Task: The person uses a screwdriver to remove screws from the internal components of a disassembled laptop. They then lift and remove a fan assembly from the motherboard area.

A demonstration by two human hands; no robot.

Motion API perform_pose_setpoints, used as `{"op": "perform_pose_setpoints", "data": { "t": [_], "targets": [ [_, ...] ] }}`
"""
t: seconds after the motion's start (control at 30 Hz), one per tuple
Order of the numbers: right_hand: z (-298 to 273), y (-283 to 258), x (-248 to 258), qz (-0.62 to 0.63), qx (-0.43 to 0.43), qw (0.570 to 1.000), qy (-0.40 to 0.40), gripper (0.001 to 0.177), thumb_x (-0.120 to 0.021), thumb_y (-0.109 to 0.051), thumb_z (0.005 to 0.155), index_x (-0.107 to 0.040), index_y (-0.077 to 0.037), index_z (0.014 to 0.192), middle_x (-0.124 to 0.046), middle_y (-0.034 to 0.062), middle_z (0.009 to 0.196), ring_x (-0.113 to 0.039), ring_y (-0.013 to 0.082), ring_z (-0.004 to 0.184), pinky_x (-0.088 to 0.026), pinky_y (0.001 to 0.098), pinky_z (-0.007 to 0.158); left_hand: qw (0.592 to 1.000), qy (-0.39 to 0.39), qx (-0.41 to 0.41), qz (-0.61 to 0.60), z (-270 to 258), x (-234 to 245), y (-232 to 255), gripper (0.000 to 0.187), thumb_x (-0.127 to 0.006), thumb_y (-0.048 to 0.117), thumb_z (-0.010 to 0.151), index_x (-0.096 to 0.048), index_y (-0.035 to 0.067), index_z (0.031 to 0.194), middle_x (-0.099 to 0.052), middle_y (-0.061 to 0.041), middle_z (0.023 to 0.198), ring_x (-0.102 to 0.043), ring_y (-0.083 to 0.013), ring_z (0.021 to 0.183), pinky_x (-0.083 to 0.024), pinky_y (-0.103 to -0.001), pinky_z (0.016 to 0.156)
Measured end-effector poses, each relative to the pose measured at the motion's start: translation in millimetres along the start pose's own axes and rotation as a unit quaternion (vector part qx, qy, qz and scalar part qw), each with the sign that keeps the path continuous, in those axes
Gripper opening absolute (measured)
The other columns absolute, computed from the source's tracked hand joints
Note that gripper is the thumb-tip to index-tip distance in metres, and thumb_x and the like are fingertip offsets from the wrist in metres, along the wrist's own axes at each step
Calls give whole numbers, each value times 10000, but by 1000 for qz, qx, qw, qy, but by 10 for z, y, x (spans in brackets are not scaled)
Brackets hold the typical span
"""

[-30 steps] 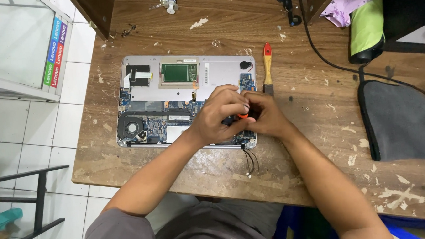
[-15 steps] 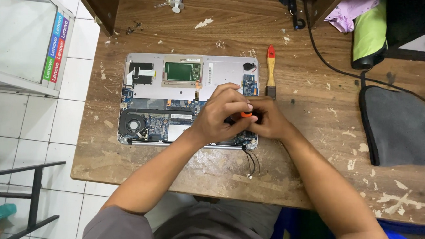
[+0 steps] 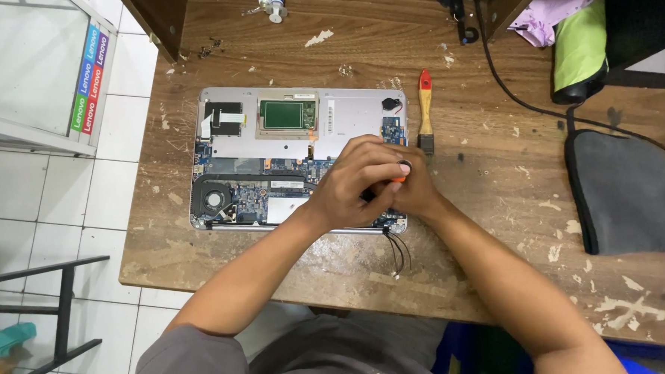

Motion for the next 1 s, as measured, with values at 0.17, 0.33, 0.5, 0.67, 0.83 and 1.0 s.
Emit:
{"op": "perform_pose_setpoints", "data": {
  "t": [0.17, 0.33, 0.5, 0.67, 0.83, 1.0],
  "targets": [
    [98, -110, -81, 109, -11, 993, 45, 119, -760, -49, 976, -774, 69, 980, -719, 178, 892, -668, 227, 849, -581, 432, 826, 1000, 24, -11, 12, 13, 15, -27, 246, -737, 162, 1047, -748, 126, 1289, -798, -80, 1131, -781, -293, 1058, -576, -533, 1055],
    [81, 224, -14, 95, 29, 994, 38, 175, -821, -127, 942, -719, 15, 956, -673, 110, 878, -637, 206, 824, -556, 372, 817, 998, 39, -17, 35, 54, 83, -55, 235, -802, 164, 1012, -766, 119, 1241, -780, -61, 1064, -775, -282, 1024, -578, -513, 1046],
    [40, 229, 72, 43, 40, 998, 15, 460, -940, -260, 874, -537, -43, 827, -570, 94, 756, -556, 210, 650, -473, 322, 598, 998, 45, -7, 48, 45, 130, -77, 219, -863, 204, 965, -772, 145, 1155, -730, -33, 989, -761, -270, 1013, -574, -541, 1053],
    [140, 67, 90, 167, -51, 984, -25, 426, -1018, -182, 783, -635, -2, 834, -675, 98, 783, -588, 149, 764, -525, 299, 655, 998, 32, 5, 50, 137, 154, 0, 275, -816, 287, 1004, -716, 135, 1211, -741, -78, 1170, -725, -325, 1188, -541, -566, 1114],
    [159, 121, 188, 172, -74, 981, -55, 292, -1007, -150, 774, -747, -24, 810, -734, 61, 783, -628, 84, 803, -545, 267, 687, 1000, 13, 19, 18, 160, 127, 43, 191, -651, 267, 1111, -673, 135, 1248, -795, -90, 1242, -727, -364, 1287, -497, -606, 1166],
    [182, 115, 137, 177, -49, 981, -67, 322, -974, -157, 802, -724, 45, 815, -640, 114, 710, -610, 150, 684, -564, 321, 647, 997, 41, 9, 66, 21, 140, -86, 244, -834, 224, 994, -742, 142, 1204, -809, -52, 1076, -776, -310, 1120, -533, -567, 1123]
  ]
}}
Point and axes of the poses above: each hand's wrist, its own z-axis towards the middle knuckle, its own x-axis out of the back of the hand, y = z × x, the point moved 7 cm from there along z, towards the middle knuckle
